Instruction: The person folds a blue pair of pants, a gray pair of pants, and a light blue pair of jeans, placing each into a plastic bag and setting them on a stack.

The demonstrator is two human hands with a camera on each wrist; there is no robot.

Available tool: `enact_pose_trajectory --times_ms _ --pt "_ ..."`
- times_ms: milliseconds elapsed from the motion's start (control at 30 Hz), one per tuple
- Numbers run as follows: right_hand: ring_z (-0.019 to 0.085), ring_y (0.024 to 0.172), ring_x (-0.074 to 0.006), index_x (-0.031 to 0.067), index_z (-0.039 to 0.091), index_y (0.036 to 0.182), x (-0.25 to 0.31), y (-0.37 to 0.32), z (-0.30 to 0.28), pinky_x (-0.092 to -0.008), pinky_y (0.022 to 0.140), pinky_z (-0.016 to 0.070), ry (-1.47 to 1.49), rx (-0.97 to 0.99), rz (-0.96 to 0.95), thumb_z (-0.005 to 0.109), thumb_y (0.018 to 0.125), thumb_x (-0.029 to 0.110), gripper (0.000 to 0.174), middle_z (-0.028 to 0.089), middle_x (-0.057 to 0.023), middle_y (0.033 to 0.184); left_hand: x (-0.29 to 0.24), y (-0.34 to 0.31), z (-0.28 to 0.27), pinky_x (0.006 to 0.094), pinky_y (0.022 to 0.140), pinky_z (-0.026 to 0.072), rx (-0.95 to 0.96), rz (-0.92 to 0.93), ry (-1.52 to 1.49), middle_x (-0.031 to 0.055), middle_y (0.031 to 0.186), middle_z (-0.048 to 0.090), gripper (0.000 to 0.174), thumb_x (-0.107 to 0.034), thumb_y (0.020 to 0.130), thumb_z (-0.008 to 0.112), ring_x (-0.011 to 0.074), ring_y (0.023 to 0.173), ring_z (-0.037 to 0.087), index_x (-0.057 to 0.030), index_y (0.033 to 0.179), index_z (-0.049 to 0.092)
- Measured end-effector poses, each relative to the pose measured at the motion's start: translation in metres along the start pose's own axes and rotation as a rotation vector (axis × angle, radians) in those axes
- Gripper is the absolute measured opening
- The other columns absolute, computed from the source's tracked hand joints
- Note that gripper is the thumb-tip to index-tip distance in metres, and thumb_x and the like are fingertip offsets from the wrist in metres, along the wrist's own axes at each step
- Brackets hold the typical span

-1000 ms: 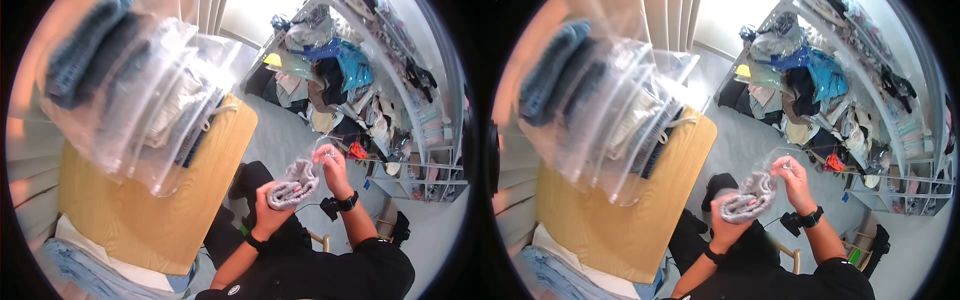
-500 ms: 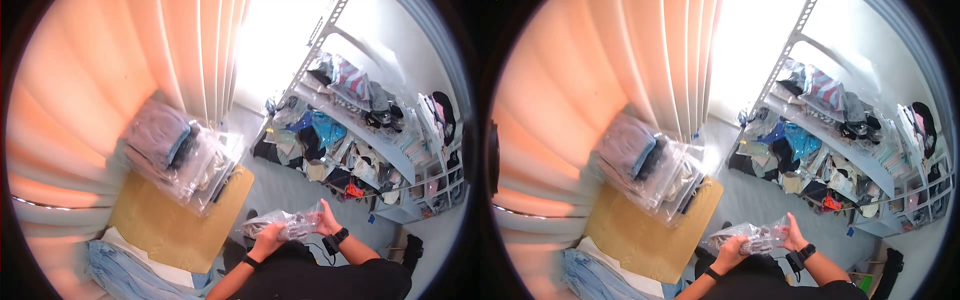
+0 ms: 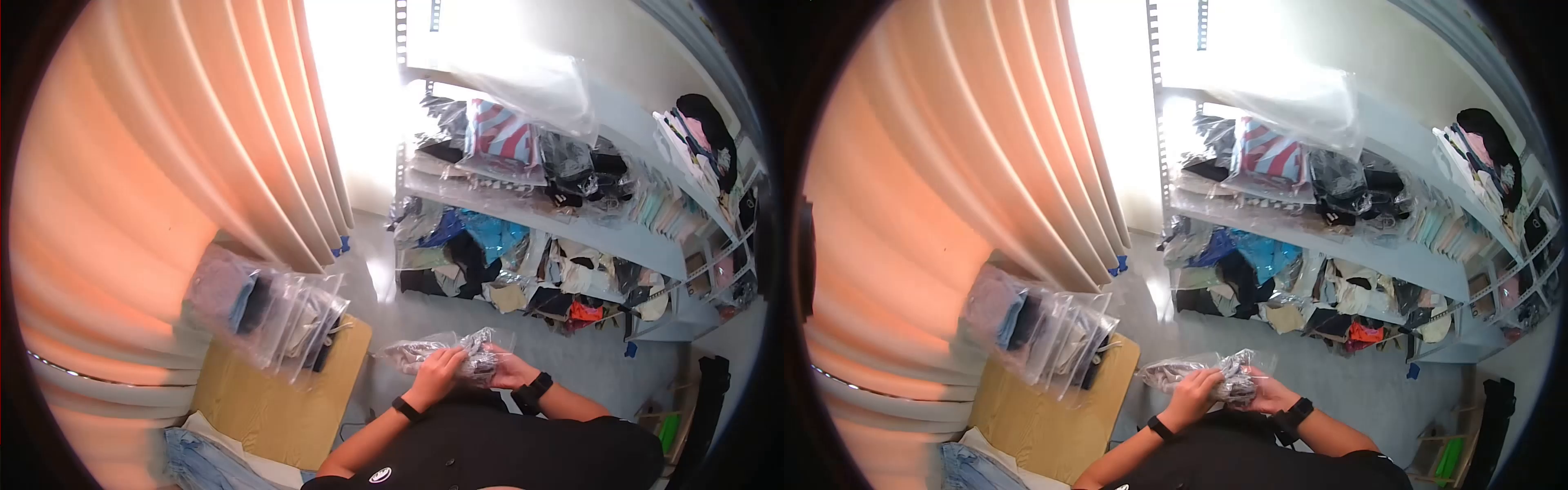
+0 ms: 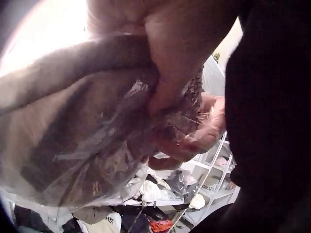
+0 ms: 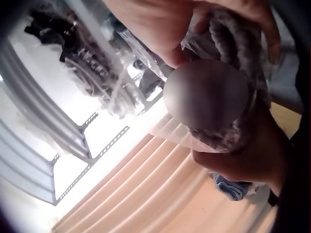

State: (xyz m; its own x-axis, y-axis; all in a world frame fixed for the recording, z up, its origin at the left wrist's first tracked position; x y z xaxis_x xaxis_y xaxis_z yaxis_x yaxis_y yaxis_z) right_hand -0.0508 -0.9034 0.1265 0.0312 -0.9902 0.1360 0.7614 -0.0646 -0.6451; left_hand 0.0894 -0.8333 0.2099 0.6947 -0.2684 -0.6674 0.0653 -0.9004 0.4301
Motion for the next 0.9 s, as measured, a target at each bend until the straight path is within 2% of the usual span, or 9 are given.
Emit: enact_pose_trajectory --times_ms 133,300,367,400,467,533,600,767,900 --pt "0.061 0.095 -0.0235 0.0046 0.053 0.112 0.089 -0.034 -0.020 -0.0428 0.081 0.0515 -0.138 -0.127 -0.329 0.044 0.095 0.018 0.023 0.060 -0.0092 0.108 -0.029 0.082 0.034 0.0401 0.087 0.0450 0.019 0.123 0.093 0.0111 0.112 0.058 0.041 -0.005 0.069 0.059 0.0283 0.097 0.057 -0.0063 0.110 0.054" --pt "0.060 0.091 -0.0178 0.0030 0.056 0.106 0.178 -0.094 -0.022 -0.0385 0.078 0.0516 -0.265 -0.216 -0.522 0.049 0.091 0.013 0.019 0.060 -0.0067 0.098 -0.076 0.166 0.050 0.0420 0.090 0.0440 0.069 0.275 -0.010 0.0109 0.118 0.056 0.048 -0.004 0.064 0.061 0.0283 0.101 0.056 -0.0077 0.111 0.054" --pt "0.058 0.086 -0.0143 0.0044 0.059 0.102 0.205 -0.134 -0.011 -0.0320 0.071 0.0498 -0.520 -0.294 -0.687 0.054 0.087 0.015 0.020 0.060 -0.0040 0.096 -0.099 0.194 0.043 0.0423 0.090 0.0443 0.025 0.365 -0.065 0.0117 0.119 0.056 0.047 -0.005 0.067 0.060 0.0278 0.102 0.056 -0.0080 0.113 0.053" --pt "0.056 0.083 -0.0114 0.0055 0.060 0.099 0.209 -0.156 -0.006 -0.0270 0.068 0.0468 -0.436 -0.375 -0.610 0.056 0.082 0.017 0.021 0.060 -0.0014 0.093 -0.109 0.209 0.041 0.0423 0.090 0.0443 0.039 0.369 -0.080 0.0117 0.119 0.056 0.047 -0.005 0.067 0.060 0.0278 0.102 0.056 -0.0080 0.113 0.053" --pt "0.056 0.083 -0.0105 0.0052 0.059 0.101 0.223 -0.203 0.002 -0.0258 0.070 0.0463 -0.472 -0.302 -0.802 0.057 0.080 0.019 0.025 0.059 -0.0006 0.092 -0.142 0.234 0.032 0.0414 0.089 0.0449 0.059 0.582 -0.085 0.0116 0.119 0.057 0.039 -0.008 0.074 0.059 0.0263 0.101 0.057 -0.0091 0.112 0.052" --pt "0.056 0.086 -0.0118 0.0034 0.054 0.110 0.226 -0.253 -0.042 -0.0258 0.072 0.0469 -0.622 -0.679 -0.795 0.059 0.079 0.015 0.033 0.056 -0.0036 0.101 -0.178 0.256 0.019 0.0408 0.089 0.0451 0.036 0.702 -0.142 0.0110 0.118 0.058 0.033 -0.010 0.077 0.058 0.0257 0.100 0.057 -0.0098 0.110 0.052" --pt "0.056 0.087 -0.0125 0.0034 0.054 0.110 0.167 -0.306 -0.084 -0.0262 0.072 0.0469 -0.624 -0.763 -0.881 0.059 0.080 0.015 0.033 0.056 -0.0041 0.101 -0.213 0.274 0.003 0.0405 0.089 0.0449 -0.029 0.908 -0.213 0.0102 0.116 0.059 0.025 -0.013 0.082 0.057 0.0248 0.099 0.058 -0.0108 0.107 0.052" --pt "0.056 0.091 -0.0155 0.0034 0.053 0.109 0.269 -0.357 -0.004 -0.0286 0.074 0.0469 -0.794 -0.969 -1.167 0.060 0.080 0.014 0.032 0.056 -0.0062 0.102 -0.278 0.329 -0.002 0.0506 0.093 0.0433 -0.176 1.265 -0.336 0.0118 0.111 0.058 0.018 -0.019 0.082 0.053 0.0270 0.101 0.056 -0.0092 0.097 0.051" --pt "0.057 0.094 -0.0179 0.0034 0.052 0.109 0.363 -0.396 0.040 -0.0304 0.075 0.0469 -0.941 -1.082 -1.383 0.062 0.081 0.014 0.031 0.056 -0.0080 0.103 -0.311 0.417 0.023 0.0556 0.100 0.0336 -0.396 1.259 -0.188 0.0063 0.106 0.058 0.018 -0.017 0.076 0.057 0.0246 0.107 0.053 -0.0139 0.094 0.054"
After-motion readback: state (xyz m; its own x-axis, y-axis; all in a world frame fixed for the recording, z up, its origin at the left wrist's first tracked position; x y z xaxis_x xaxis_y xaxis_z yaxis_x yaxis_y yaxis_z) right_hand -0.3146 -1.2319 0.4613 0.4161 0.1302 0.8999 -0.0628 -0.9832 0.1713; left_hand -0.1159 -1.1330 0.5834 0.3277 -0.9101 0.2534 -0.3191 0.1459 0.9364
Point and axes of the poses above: each hand's wrist, its own y-axis towards the middle knuckle, its own z-axis out of the palm, x = y × z, the point moved 6 cm from there along y, towards the middle knuckle
